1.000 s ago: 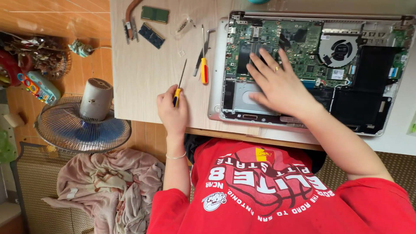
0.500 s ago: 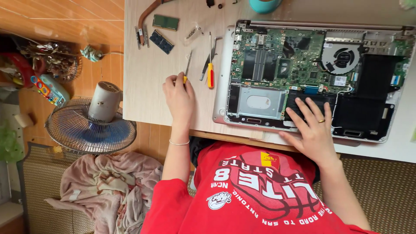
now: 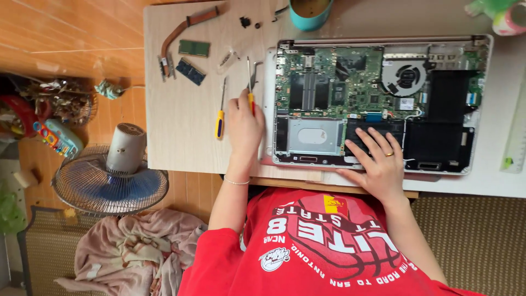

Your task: The person examines the internal components of a laptop and reassembles it.

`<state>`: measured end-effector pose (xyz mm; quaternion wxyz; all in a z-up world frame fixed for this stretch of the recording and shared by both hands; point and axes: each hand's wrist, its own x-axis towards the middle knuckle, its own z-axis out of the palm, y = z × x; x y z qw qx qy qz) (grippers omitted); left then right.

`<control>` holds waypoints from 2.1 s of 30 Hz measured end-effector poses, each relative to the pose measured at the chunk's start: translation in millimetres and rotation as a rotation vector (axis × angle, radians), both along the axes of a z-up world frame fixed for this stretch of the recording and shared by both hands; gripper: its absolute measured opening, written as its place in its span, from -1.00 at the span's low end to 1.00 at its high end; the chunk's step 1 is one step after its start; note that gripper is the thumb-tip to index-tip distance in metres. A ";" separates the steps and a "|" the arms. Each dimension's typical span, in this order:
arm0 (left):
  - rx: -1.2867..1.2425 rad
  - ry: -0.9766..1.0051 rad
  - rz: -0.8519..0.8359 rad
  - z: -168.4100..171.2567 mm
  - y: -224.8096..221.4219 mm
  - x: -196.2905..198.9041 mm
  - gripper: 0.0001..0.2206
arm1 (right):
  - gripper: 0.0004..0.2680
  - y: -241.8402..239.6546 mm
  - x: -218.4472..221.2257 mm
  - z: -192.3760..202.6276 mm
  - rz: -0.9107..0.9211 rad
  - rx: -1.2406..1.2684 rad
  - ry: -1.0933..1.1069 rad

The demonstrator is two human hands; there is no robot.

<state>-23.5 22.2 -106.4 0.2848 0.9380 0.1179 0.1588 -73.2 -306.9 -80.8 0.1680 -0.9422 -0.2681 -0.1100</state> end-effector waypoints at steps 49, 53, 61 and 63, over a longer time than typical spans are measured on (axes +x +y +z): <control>-0.379 0.099 -0.091 38.5 -19.8 -35.4 -0.67 | -0.49 2.8 34.7 7.9 0.150 0.014 -0.065; -0.362 -0.087 -0.335 69.3 -14.4 -29.9 -0.78 | -0.41 14.1 33.2 15.9 0.087 -0.006 0.010; 0.029 0.005 -0.634 127.4 -21.9 -3.8 -0.82 | -0.45 13.0 30.0 4.9 0.069 0.006 -0.054; 0.116 -0.051 -0.687 135.0 -28.2 3.8 -0.84 | -0.45 12.8 30.8 5.8 0.062 0.004 -0.055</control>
